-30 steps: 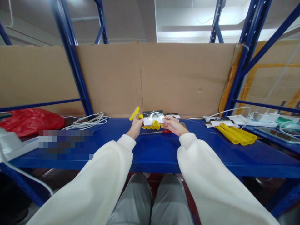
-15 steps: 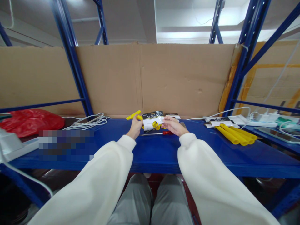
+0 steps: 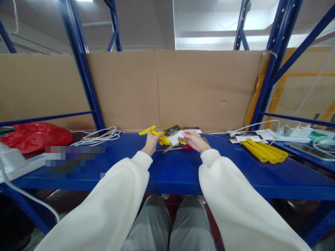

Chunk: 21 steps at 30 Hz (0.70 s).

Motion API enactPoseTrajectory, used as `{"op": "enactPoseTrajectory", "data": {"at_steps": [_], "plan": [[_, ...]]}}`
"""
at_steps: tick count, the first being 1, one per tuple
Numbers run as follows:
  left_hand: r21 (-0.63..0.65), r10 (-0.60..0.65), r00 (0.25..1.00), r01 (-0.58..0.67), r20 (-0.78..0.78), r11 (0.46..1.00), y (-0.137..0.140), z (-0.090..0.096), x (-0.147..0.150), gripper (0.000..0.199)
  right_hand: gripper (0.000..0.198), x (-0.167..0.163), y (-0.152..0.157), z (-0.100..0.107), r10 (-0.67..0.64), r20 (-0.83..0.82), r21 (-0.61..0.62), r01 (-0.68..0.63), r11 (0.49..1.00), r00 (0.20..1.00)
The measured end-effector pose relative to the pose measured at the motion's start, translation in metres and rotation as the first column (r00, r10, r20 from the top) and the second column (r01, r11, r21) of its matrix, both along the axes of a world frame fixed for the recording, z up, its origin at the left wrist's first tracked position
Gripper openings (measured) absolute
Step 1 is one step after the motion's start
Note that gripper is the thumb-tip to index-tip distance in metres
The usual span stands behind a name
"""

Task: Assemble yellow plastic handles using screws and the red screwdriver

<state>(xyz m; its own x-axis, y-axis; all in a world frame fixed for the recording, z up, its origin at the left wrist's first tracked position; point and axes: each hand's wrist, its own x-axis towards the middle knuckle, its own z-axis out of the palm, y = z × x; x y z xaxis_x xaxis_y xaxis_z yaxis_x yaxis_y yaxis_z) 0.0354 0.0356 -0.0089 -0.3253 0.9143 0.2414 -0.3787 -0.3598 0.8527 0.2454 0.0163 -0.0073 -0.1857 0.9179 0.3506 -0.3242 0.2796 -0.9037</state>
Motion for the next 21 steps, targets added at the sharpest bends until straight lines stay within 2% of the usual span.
{"op": "enactPoseTrajectory", "data": {"at_steps": [2, 5, 9, 13, 16, 18, 21], "plan": [[-0.068, 0.058, 0.998, -0.059, -0.02, 0.996, 0.004, -0.001, -0.006, 0.09, 0.018, 0.008, 0.0, 0.005, -0.063, -0.066, 0.005, 0.064, 0.998, 0.996], [-0.161, 0.087, 0.995, -0.092, -0.04, 0.983, 0.003, 0.0, -0.01, 0.08, 0.015, 0.021, -0.001, 0.012, -0.193, -0.173, -0.013, 0.194, 0.981, 0.966], [-0.182, -0.034, 0.998, 0.023, -0.058, 0.983, -0.009, 0.005, -0.003, 0.07, 0.022, 0.032, 0.003, 0.011, -0.412, -0.22, -0.129, 0.392, 0.911, 0.884], [-0.227, -0.139, 0.988, 0.121, -0.062, 0.966, -0.023, 0.013, 0.002, 0.061, 0.028, 0.037, 0.012, 0.004, -0.613, -0.167, -0.199, 0.583, 0.788, 0.772], [-0.244, -0.186, 0.981, 0.168, -0.054, 0.955, -0.027, 0.018, 0.001, 0.049, 0.028, 0.041, 0.018, 0.0, -0.718, -0.072, -0.175, 0.7, 0.692, 0.692], [-0.26, -0.216, 0.975, 0.195, -0.056, 0.946, -0.028, 0.02, 0.0, 0.043, 0.025, 0.044, 0.021, -0.002, -0.751, 0.001, -0.13, 0.744, 0.655, 0.661], [-0.271, -0.231, 0.971, 0.206, -0.064, 0.94, -0.03, 0.021, 0.0, 0.033, 0.022, 0.05, 0.026, -0.004, -0.762, 0.109, -0.073, 0.769, 0.635, 0.639]]}}
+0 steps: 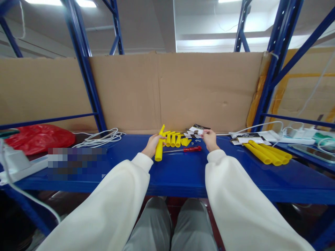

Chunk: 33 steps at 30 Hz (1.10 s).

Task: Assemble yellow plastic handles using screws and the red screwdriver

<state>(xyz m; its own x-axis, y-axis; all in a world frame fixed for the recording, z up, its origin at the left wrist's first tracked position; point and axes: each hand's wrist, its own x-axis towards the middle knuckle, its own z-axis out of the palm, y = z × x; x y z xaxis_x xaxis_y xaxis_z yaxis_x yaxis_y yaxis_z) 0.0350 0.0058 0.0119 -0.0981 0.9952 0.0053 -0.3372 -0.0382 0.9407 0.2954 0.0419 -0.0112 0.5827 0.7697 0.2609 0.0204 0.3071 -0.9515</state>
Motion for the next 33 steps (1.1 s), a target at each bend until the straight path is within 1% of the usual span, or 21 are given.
{"op": "enactPoseTrajectory", "data": {"at_steps": [3, 6, 10, 13, 15, 17, 18, 22, 24, 25, 27, 29, 31, 33], "plan": [[0.023, 0.006, 1.0, -0.006, 0.01, 1.0, -0.003, 0.0, 0.002, 0.025, 0.021, 0.005, 0.005, 0.002, -0.008, 0.07, -0.037, 0.011, 0.999, 0.998], [0.037, -0.003, 1.0, 0.002, 0.018, 0.999, -0.007, -0.001, 0.004, 0.024, 0.023, 0.009, 0.013, 0.006, 0.008, 0.12, -0.066, 0.0, 0.998, 0.993], [0.017, -0.03, 1.0, 0.03, 0.002, 0.999, -0.007, -0.002, 0.007, 0.023, 0.023, 0.011, 0.026, 0.012, 0.053, 0.17, -0.107, -0.035, 0.994, 0.984], [0.02, -0.029, 0.999, 0.029, 0.013, 0.999, -0.005, -0.004, 0.01, 0.022, 0.02, 0.013, 0.036, 0.012, 0.099, 0.235, -0.19, -0.055, 0.98, 0.967], [0.022, -0.039, 0.999, 0.039, 0.017, 0.999, -0.005, -0.005, 0.011, 0.021, 0.018, 0.015, 0.041, 0.011, 0.122, 0.319, -0.268, -0.034, 0.963, 0.94], [0.024, -0.055, 0.998, 0.055, 0.014, 0.998, -0.006, -0.004, 0.011, 0.021, 0.017, 0.017, 0.046, 0.01, 0.13, 0.442, -0.322, 0.021, 0.946, 0.887], [0.022, -0.065, 0.998, 0.065, 0.007, 0.998, -0.007, -0.004, 0.011, 0.02, 0.017, 0.018, 0.048, 0.009, 0.131, 0.514, -0.333, 0.057, 0.941, 0.848], [-0.001, -0.095, 0.995, 0.095, -0.031, 0.995, -0.011, -0.001, 0.012, 0.018, 0.021, 0.023, 0.06, 0.008, 0.121, 0.768, -0.314, 0.205, 0.927, 0.629], [0.0, -0.107, 0.993, 0.107, -0.041, 0.994, -0.012, -0.001, 0.012, 0.018, 0.02, 0.025, 0.065, 0.008, 0.122, 0.837, -0.298, 0.257, 0.919, 0.534], [0.001, -0.11, 0.993, 0.11, -0.044, 0.994, -0.011, -0.001, 0.012, 0.019, 0.019, 0.026, 0.067, 0.008, 0.126, 0.856, -0.293, 0.269, 0.917, 0.502], [-0.001, -0.119, 0.992, 0.119, -0.052, 0.993, -0.011, -0.002, 0.013, 0.02, 0.014, 0.027, 0.069, 0.009, 0.146, 0.873, -0.299, 0.274, 0.914, 0.465], [-0.001, -0.125, 0.991, 0.125, -0.048, 0.992, -0.012, -0.002, 0.013, 0.021, 0.009, 0.028, 0.07, 0.009, 0.161, 0.877, -0.315, 0.289, 0.904, 0.452], [0.005, -0.129, 0.991, 0.129, -0.034, 0.992, -0.015, -0.002, 0.013, 0.022, 0.01, 0.028, 0.07, 0.01, 0.169, 0.876, -0.328, 0.302, 0.895, 0.451], [0.013, -0.128, 0.991, 0.128, -0.024, 0.992, -0.017, -0.001, 0.014, 0.022, 0.016, 0.027, 0.069, 0.011, 0.175, 0.873, -0.336, 0.301, 0.893, 0.456]]}}
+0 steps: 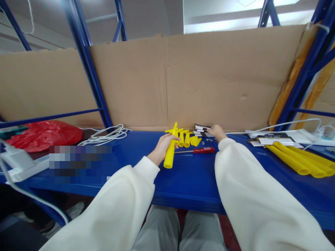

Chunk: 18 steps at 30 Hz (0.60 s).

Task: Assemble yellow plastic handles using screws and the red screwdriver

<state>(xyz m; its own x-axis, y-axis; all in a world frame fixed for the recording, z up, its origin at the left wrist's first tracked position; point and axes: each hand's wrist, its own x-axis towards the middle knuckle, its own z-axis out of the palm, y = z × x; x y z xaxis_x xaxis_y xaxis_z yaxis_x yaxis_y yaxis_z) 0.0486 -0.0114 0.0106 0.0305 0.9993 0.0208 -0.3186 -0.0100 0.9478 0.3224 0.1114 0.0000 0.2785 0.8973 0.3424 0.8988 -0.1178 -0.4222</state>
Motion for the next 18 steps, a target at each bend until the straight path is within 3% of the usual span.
{"op": "enactPoseTrajectory", "data": {"at_steps": [4, 14, 18], "plan": [[-0.002, -0.004, 1.0, 0.004, -0.024, 1.0, -0.0014, -0.0002, 0.0006, 0.022, 0.025, -0.004, 0.0002, 0.0017, -0.014, 0.002, 0.01, 0.014, 1.0, 1.0], [0.006, -0.03, 0.999, 0.03, -0.032, 1.0, -0.0035, 0.0004, 0.0003, 0.023, 0.005, -0.0097, -0.0017, -0.0021, -0.025, -0.075, 0.109, 0.033, 0.994, 0.997], [-0.011, -0.019, 0.999, 0.019, -0.038, 1.0, -0.0041, 0.0008, 0.0008, 0.023, 0.007, -0.01, -0.005, -0.0028, -0.007, -0.097, 0.102, 0.017, 0.995, 0.995]]}}
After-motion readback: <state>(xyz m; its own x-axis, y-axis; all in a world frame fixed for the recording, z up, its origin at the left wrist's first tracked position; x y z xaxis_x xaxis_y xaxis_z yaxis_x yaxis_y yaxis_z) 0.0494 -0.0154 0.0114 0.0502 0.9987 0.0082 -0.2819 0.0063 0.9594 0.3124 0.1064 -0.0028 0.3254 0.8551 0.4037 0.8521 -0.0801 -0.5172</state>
